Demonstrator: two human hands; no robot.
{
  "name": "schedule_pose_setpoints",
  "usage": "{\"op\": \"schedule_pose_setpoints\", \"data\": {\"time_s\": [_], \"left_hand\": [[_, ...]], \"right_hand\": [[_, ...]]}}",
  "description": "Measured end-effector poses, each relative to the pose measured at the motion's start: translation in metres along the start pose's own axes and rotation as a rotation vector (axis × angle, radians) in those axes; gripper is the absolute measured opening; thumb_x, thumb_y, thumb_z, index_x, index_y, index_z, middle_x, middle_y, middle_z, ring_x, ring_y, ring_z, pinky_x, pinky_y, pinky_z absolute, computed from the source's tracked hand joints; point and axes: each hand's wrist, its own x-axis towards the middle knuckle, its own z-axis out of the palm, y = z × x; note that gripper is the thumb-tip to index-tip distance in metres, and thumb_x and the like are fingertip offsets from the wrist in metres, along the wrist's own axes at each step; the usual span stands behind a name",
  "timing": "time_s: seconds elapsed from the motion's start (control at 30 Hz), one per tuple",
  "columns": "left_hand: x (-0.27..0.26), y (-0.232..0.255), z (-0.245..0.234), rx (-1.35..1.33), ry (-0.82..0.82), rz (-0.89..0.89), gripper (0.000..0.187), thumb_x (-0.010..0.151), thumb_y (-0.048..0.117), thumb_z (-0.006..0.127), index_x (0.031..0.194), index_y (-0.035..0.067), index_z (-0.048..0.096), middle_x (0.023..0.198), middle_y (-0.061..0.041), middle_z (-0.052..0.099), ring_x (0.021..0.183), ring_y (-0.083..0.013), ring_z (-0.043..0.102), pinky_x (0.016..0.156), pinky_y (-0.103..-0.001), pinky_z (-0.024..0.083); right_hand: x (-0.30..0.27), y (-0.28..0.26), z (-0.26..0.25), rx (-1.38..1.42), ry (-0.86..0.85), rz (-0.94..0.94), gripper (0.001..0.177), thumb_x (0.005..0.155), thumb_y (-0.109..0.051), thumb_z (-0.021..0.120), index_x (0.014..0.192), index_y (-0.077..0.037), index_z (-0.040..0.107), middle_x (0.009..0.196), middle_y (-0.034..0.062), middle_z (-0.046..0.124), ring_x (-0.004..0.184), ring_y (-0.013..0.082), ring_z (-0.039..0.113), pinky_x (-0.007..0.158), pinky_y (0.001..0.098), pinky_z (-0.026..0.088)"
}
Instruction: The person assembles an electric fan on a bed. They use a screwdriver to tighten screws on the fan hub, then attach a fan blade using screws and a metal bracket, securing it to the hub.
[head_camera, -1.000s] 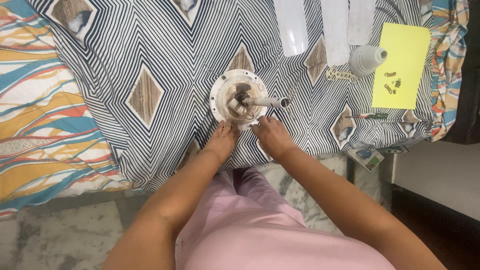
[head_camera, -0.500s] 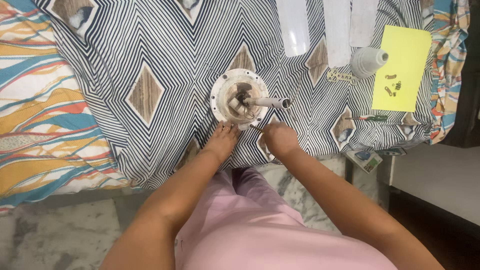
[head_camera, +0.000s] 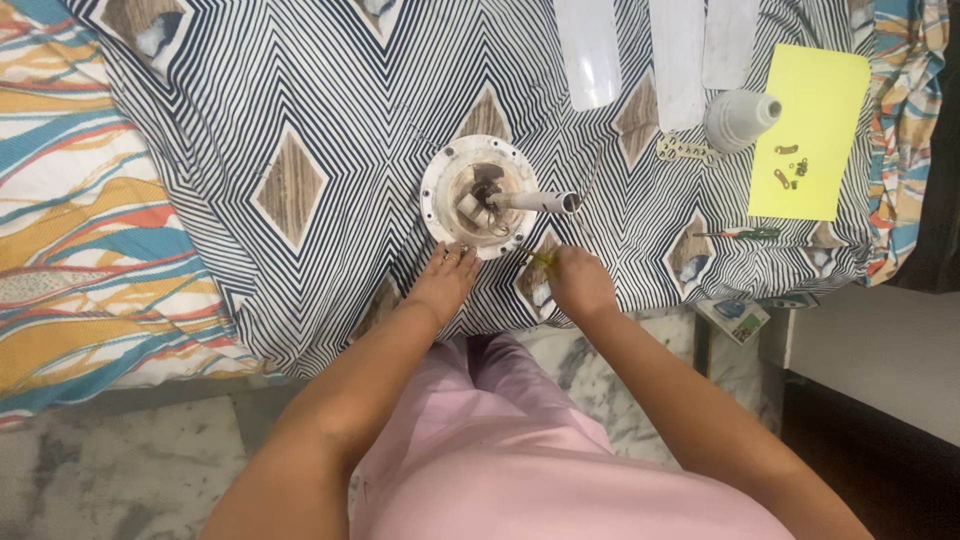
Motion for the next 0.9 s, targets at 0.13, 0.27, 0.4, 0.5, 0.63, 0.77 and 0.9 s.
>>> {"op": "schedule_pose_setpoints", "data": {"time_s": [0.13,0.27,0.4,0.5,0.63,0.77,0.9], "left_hand": [[-0.003,0.001,-0.001,0.004,0.041,-0.003,0.06,0.094,0.011,0.048,0.152,0.005,0.037,0.162,-0.012,0.033,0.15,-0.0337,0.027,0.122,-0.051,0.016],[0.0,0.005,-0.006,-0.091,0.207,0.025,0.055,0.088,0.01,0.052,0.143,0.003,0.05,0.146,-0.013,0.05,0.138,-0.0313,0.043,0.116,-0.047,0.028],[0.011,0.017,-0.009,-0.233,0.415,0.016,0.039,0.092,0.011,0.056,0.128,0.004,0.066,0.117,-0.009,0.067,0.113,-0.0283,0.061,0.103,-0.042,0.046],[0.035,0.028,-0.009,-0.328,0.68,-0.094,0.03,0.089,0.012,0.059,0.116,0.009,0.073,0.101,-0.006,0.071,0.098,-0.0285,0.064,0.085,-0.043,0.051],[0.048,0.036,-0.003,-0.318,0.645,-0.194,0.034,0.083,0.008,0.061,0.115,0.009,0.073,0.1,-0.006,0.072,0.093,-0.028,0.066,0.08,-0.043,0.054],[0.057,0.03,-0.005,-0.314,0.684,-0.185,0.03,0.082,0.008,0.064,0.11,0.009,0.076,0.094,-0.007,0.072,0.089,-0.0288,0.067,0.077,-0.042,0.054],[0.055,0.037,0.001,-0.394,0.54,-0.313,0.014,0.08,0.014,0.07,0.09,0.016,0.079,0.086,-0.009,0.072,0.085,-0.0308,0.067,0.076,-0.044,0.053]], "right_hand": [[-0.013,0.043,0.022,0.259,0.021,0.223,0.028,0.102,-0.023,0.058,0.119,-0.002,0.05,0.094,0.0224,0.068,0.092,0.0427,0.066,0.082,0.0531,0.05],[-0.018,0.079,0.057,0.646,0.148,0.327,0.037,0.089,-0.011,0.068,0.114,0.001,0.043,0.087,0.0145,0.065,0.082,0.0309,0.064,0.075,0.0449,0.051],[-0.016,0.081,0.085,0.678,0.026,0.484,0.032,0.087,-0.015,0.078,0.104,-0.001,0.054,0.083,0.0063,0.062,0.076,0.0198,0.059,0.072,0.0376,0.051],[-0.009,0.071,0.096,0.685,-0.127,0.571,0.036,0.086,-0.021,0.084,0.1,0.003,0.06,0.084,0.0131,0.062,0.075,0.0224,0.056,0.07,0.0374,0.051],[0.003,0.055,0.116,1.025,-0.003,0.404,0.036,0.078,-0.009,0.081,0.109,-0.003,0.064,0.09,0.0048,0.07,0.08,0.0142,0.065,0.074,0.029,0.055],[0.02,0.05,0.127,1.108,-0.004,0.374,0.038,0.08,-0.003,0.08,0.116,-0.007,0.07,0.098,0.005,0.073,0.086,0.0132,0.068,0.079,0.0279,0.057],[0.023,0.051,0.14,1.175,0.002,0.299,0.043,0.082,0.0,0.076,0.123,-0.011,0.067,0.105,0.0055,0.075,0.092,0.0134,0.07,0.082,0.0273,0.057]]}}
